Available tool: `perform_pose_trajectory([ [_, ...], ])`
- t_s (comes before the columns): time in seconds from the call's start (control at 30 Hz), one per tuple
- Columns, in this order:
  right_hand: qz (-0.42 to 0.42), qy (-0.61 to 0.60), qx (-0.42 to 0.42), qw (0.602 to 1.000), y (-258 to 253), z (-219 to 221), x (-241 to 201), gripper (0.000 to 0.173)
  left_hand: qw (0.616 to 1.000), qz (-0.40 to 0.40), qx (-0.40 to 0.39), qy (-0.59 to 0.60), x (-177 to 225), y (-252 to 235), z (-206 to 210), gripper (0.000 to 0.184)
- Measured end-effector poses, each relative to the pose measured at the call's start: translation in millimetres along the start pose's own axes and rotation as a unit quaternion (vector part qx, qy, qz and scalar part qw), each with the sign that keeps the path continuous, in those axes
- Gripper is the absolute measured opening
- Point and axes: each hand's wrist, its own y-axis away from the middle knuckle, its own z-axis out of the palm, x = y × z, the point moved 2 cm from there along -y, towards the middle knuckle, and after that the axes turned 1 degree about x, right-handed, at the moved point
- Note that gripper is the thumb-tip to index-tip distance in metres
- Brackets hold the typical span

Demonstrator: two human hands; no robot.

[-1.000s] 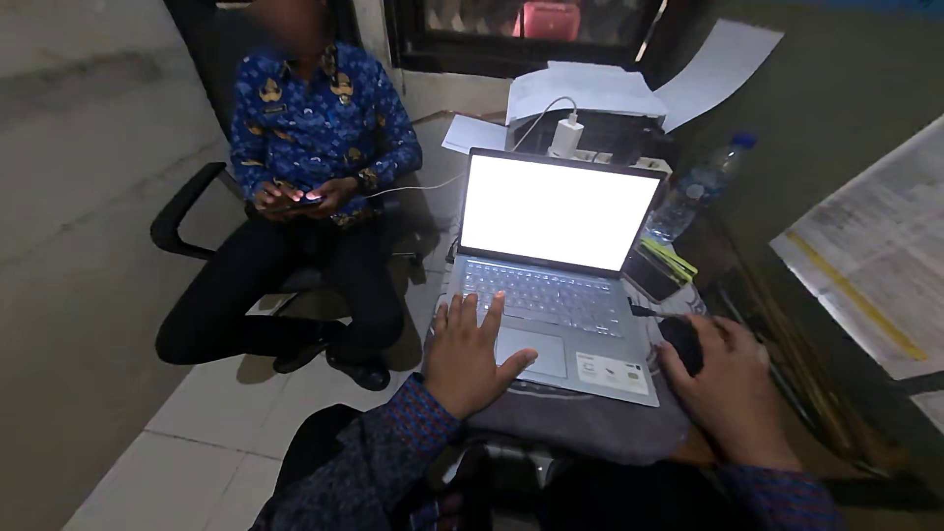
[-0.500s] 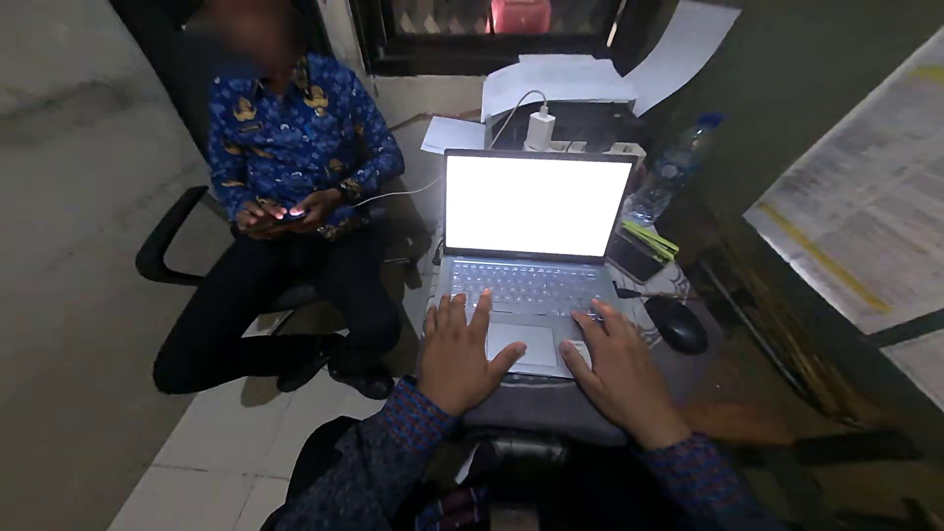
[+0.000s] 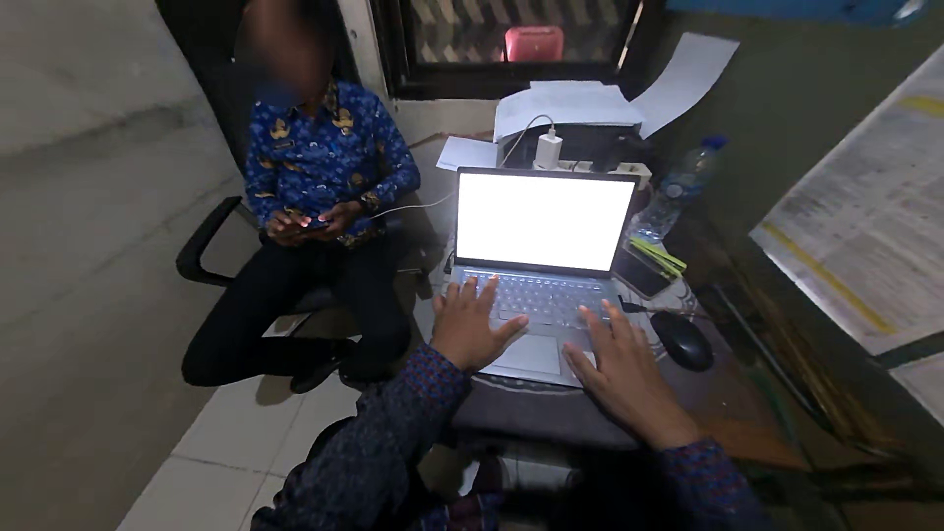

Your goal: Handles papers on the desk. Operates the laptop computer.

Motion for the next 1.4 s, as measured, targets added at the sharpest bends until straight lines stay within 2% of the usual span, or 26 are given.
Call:
perform_pose_trajectory([
  [0.2, 0.009, 0.011, -0.028, 1.0, -14, 8, 2, 0.081, 0.999, 0.023, 0.044, 0.021, 3, 29, 9, 0.1],
  [0.47, 0.037, -0.015, -0.01, 0.999, -9, 7, 4, 0.073, 0.991, 0.061, 0.116, -0.03, 6, 50, 20, 0.099],
  [0.67, 0.057, -0.022, -0.038, 0.997, -10, 5, 4, 0.071, 0.99, 0.066, 0.118, -0.031, 5, 49, 27, 0.1],
  [1.03, 0.039, 0.018, -0.078, 0.996, -48, 6, -8, 0.074, 0.995, 0.05, 0.078, -0.038, 5, 47, 24, 0.105],
  [1.4, 0.043, -0.019, -0.013, 0.999, -3, 6, -2, 0.07, 0.993, 0.055, 0.096, -0.027, 5, 50, 24, 0.102],
])
